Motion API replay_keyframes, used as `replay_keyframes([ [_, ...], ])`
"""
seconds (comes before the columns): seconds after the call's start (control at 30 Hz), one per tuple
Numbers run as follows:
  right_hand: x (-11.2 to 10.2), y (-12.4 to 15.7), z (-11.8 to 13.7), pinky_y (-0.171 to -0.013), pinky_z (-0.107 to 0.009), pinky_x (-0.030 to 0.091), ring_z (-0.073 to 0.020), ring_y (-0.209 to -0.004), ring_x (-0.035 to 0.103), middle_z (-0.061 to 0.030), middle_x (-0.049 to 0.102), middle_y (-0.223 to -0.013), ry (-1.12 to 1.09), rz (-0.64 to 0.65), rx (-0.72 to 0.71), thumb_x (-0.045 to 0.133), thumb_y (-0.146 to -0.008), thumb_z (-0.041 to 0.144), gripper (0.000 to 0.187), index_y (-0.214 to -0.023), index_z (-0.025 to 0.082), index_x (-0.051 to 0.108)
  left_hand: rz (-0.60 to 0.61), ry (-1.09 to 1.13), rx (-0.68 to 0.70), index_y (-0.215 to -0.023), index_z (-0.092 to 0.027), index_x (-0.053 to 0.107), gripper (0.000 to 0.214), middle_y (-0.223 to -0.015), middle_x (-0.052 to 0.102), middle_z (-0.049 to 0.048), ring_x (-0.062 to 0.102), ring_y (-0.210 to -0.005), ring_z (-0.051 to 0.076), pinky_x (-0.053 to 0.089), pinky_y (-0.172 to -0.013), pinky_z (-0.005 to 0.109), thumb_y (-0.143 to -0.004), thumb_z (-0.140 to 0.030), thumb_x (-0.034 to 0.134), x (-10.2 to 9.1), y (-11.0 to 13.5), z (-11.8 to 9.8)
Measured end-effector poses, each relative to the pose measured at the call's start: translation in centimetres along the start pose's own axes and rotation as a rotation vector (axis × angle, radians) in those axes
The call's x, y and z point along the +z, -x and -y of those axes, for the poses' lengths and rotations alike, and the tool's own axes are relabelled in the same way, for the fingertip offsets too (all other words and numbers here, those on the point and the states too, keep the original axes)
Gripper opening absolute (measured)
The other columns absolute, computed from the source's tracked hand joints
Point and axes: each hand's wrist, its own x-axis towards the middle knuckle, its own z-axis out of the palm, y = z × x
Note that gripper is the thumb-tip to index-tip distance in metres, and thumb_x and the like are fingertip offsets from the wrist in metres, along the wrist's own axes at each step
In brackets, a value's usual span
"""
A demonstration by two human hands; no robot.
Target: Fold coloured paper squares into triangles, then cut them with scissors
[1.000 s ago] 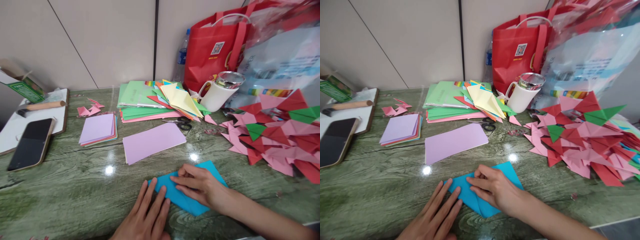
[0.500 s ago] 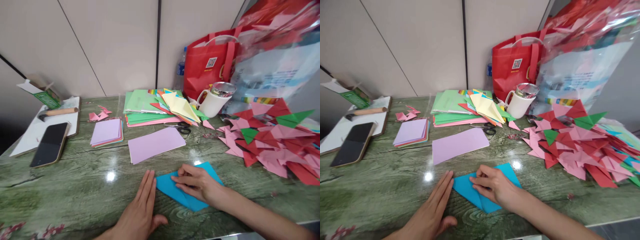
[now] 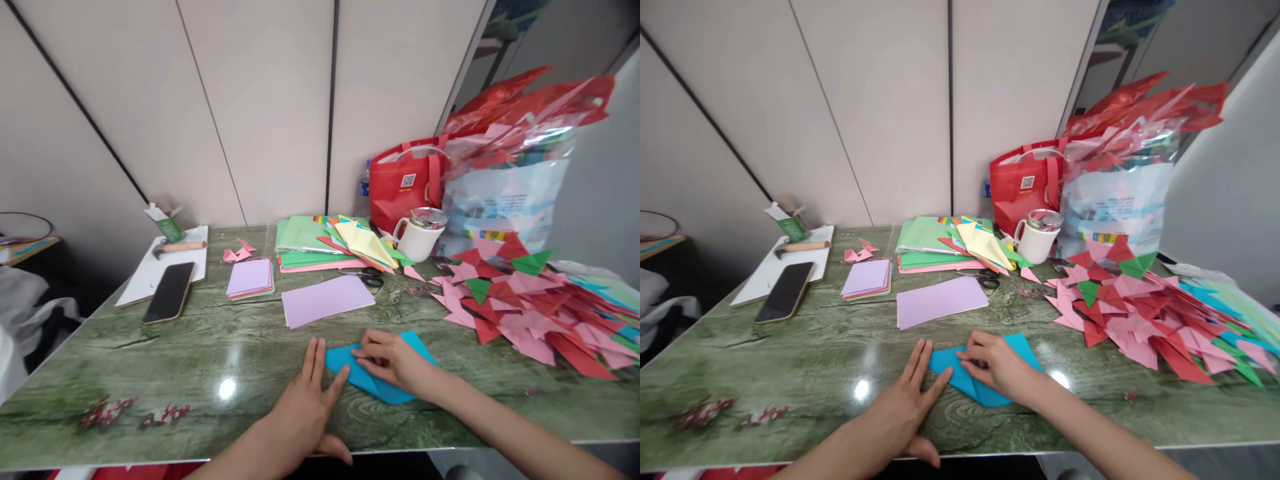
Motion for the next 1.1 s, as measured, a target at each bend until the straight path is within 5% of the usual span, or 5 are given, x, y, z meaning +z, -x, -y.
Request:
replay_keyframes([
  [0.23,-1.0,-1.5,1.8,-0.059,-0.022,0.041,-0.0134,-0.063,0.054,-0.0023,0.059,-0.077,0.074,0.120,0.158,0.056,-0.084,0.023,0.011,-0.090,0.017,0.063,-0.091,0.002,0.215,-0.144,0.001,0.024,0.110,-0.145,0.018,0.0311,0.001,-0.139,0.038,0.006,-0.110,0.059,-0.071,-0.078,0.049,-1.7,1.1,-0.5],
  [0.43,-1.7,-2.6,3.6,-0.062,-0.022,0.039,-0.0142,-0.068,0.058,-0.0020,0.062,-0.080,0.085,0.217,0.283,0.058,-0.076,0.013,0.010,-0.080,0.018,0.065,-0.033,0.074,0.261,-0.148,-0.022,0.021,0.107,-0.149,0.019,0.0235,0.000,-0.138,0.042,0.005,-0.103,0.070,-0.064,-0.078,0.058,-1.6,1.0,-0.1],
  [0.67,-1.6,-2.8,6.8,-0.065,-0.023,0.036,-0.0165,-0.076,0.061,-0.0030,0.065,-0.082,0.145,0.334,0.348,0.059,-0.082,0.016,0.011,-0.078,0.019,0.068,-0.022,0.086,0.297,-0.147,-0.027,0.024,0.105,-0.151,0.019,0.0180,-0.004,-0.137,0.044,0.000,-0.102,0.071,-0.063,-0.076,0.062,-1.7,0.7,0.0],
  [0.9,-1.5,-0.4,6.4,-0.066,-0.025,0.036,-0.0198,-0.086,0.059,-0.0032,0.064,-0.088,0.223,0.313,0.354,0.056,-0.089,0.028,0.016,-0.080,0.021,0.068,0.061,0.101,0.262,-0.145,-0.035,0.026,0.111,-0.153,0.010,0.0187,-0.010,-0.132,0.051,0.008,-0.097,0.075,-0.051,-0.076,0.068,-2.3,0.3,0.0],
  [1.1,-2.0,2.2,6.3,-0.068,-0.027,0.038,-0.0207,-0.085,0.059,-0.0025,0.063,-0.085,0.222,0.271,0.381,0.059,-0.089,0.032,0.014,-0.081,0.023,0.067,0.147,0.047,0.183,-0.149,-0.023,0.016,0.133,-0.150,0.001,0.0282,-0.009,-0.131,0.053,0.014,-0.097,0.073,-0.040,-0.077,0.071,-3.5,0.2,-0.4],
])
